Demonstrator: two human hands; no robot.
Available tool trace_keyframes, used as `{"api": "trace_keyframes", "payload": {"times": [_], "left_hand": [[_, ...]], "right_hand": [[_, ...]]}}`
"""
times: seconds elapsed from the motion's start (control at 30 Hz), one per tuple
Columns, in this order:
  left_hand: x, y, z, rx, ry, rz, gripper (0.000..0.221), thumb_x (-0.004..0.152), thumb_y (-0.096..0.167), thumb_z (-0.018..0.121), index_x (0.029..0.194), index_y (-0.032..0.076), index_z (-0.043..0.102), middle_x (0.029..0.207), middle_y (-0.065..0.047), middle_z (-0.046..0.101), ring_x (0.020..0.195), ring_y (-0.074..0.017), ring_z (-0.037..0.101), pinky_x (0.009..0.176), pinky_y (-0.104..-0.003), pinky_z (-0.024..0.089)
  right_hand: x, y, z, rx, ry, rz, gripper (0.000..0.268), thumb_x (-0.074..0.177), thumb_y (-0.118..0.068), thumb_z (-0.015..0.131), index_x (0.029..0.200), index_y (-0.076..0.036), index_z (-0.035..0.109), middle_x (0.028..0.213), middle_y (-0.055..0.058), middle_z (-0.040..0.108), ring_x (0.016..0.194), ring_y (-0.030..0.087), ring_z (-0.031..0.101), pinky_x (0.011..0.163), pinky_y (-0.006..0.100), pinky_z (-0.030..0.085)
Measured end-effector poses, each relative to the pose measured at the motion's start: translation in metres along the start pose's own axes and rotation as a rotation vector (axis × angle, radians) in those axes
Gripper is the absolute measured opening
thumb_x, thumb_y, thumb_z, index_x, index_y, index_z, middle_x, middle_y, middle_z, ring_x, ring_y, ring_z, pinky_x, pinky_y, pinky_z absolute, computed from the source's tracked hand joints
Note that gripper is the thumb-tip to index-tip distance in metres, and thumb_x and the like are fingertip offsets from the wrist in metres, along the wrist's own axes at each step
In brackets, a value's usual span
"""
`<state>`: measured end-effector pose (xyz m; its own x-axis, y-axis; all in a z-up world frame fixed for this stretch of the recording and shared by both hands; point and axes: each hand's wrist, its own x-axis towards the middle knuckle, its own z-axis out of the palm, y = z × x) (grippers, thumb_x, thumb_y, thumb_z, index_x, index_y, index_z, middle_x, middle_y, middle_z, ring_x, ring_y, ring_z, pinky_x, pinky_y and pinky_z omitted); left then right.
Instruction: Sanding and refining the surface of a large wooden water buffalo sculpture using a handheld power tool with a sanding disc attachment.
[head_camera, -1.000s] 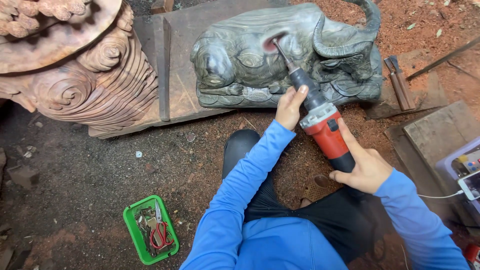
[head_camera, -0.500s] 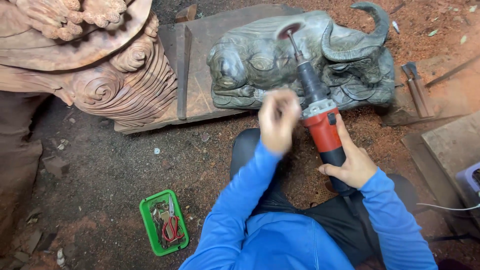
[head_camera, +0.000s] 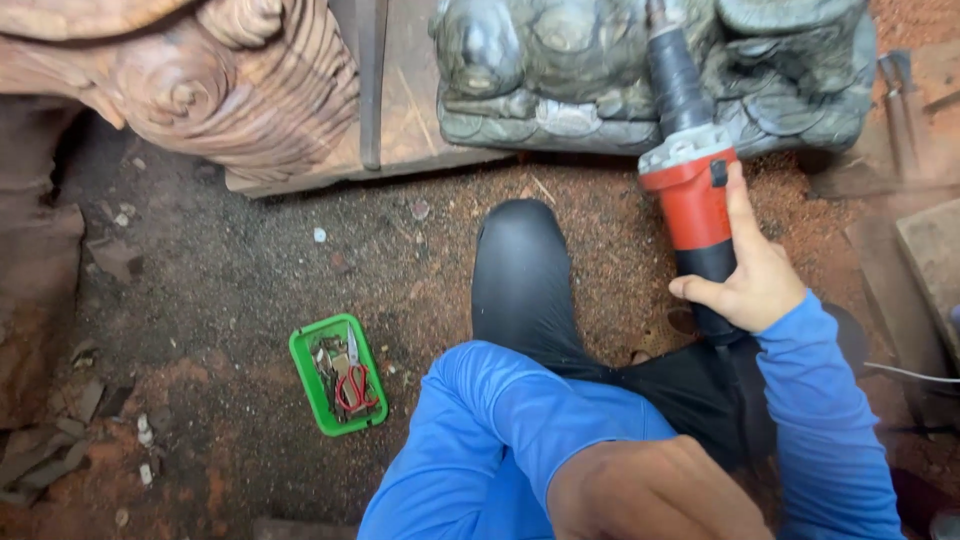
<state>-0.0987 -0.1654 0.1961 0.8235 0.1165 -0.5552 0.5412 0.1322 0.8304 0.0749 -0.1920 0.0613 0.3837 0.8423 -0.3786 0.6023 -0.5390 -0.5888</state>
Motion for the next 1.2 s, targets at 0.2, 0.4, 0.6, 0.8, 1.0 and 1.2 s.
{"api": "trace_keyframes", "payload": {"times": [0.2,0.4,0.6,0.8,1.0,1.2], "left_hand": [[0.004,0.029,0.005,-0.01,0.479,0.095,0.024,0.105,0.02,0.042,0.114,0.015,0.063,0.111,-0.008,0.063,0.102,-0.0307,0.064,0.083,-0.047,0.05],[0.188,-0.105,-0.133,-0.448,0.987,0.691,0.072,0.091,0.053,0.057,0.146,0.007,0.046,0.151,-0.012,0.051,0.136,-0.0295,0.054,0.11,-0.042,0.046],[0.234,-0.084,-0.154,-0.84,0.528,0.607,0.049,0.092,0.044,0.063,0.114,0.002,0.055,0.102,-0.027,0.075,0.071,-0.0308,0.073,0.064,-0.043,0.064],[0.25,-0.073,-0.186,-0.767,0.55,0.663,0.052,0.084,0.045,0.069,0.109,0.0,0.06,0.088,-0.023,0.078,0.067,-0.0293,0.073,0.064,-0.042,0.063],[0.242,-0.09,-0.191,-0.695,0.49,0.685,0.052,0.087,0.043,0.07,0.118,0.002,0.059,0.098,-0.021,0.078,0.082,-0.0317,0.076,0.074,-0.044,0.066],[0.234,-0.099,-0.199,-0.638,0.479,0.743,0.055,0.089,0.046,0.069,0.121,0.002,0.058,0.1,-0.02,0.078,0.08,-0.0304,0.076,0.075,-0.044,0.065]], "right_hand": [[0.002,-0.001,0.002,0.031,0.005,-0.03,0.136,0.066,-0.032,0.081,0.164,-0.035,-0.013,0.148,0.013,0.057,0.123,0.05,0.057,0.104,0.046,0.042],[-0.004,-0.008,0.007,0.05,0.003,-0.016,0.137,0.065,-0.03,0.081,0.164,-0.032,-0.013,0.152,0.016,0.054,0.125,0.052,0.056,0.103,0.05,0.042],[-0.012,-0.009,0.004,0.029,-0.042,0.044,0.137,0.064,-0.03,0.081,0.164,-0.033,-0.014,0.158,0.006,0.049,0.129,0.049,0.054,0.109,0.05,0.038],[0.009,-0.018,-0.006,0.008,-0.012,-0.002,0.136,0.065,-0.029,0.081,0.163,-0.034,-0.013,0.156,0.009,0.052,0.127,0.05,0.055,0.107,0.047,0.04],[0.0,-0.023,0.005,0.008,-0.017,0.061,0.138,0.063,-0.03,0.081,0.165,-0.034,-0.012,0.141,0.02,0.062,0.12,0.057,0.058,0.103,0.047,0.045],[0.007,-0.021,0.014,-0.005,-0.046,0.041,0.137,0.065,-0.036,0.081,0.163,-0.033,-0.014,0.156,0.007,0.052,0.131,0.054,0.049,0.11,0.049,0.038]]}}
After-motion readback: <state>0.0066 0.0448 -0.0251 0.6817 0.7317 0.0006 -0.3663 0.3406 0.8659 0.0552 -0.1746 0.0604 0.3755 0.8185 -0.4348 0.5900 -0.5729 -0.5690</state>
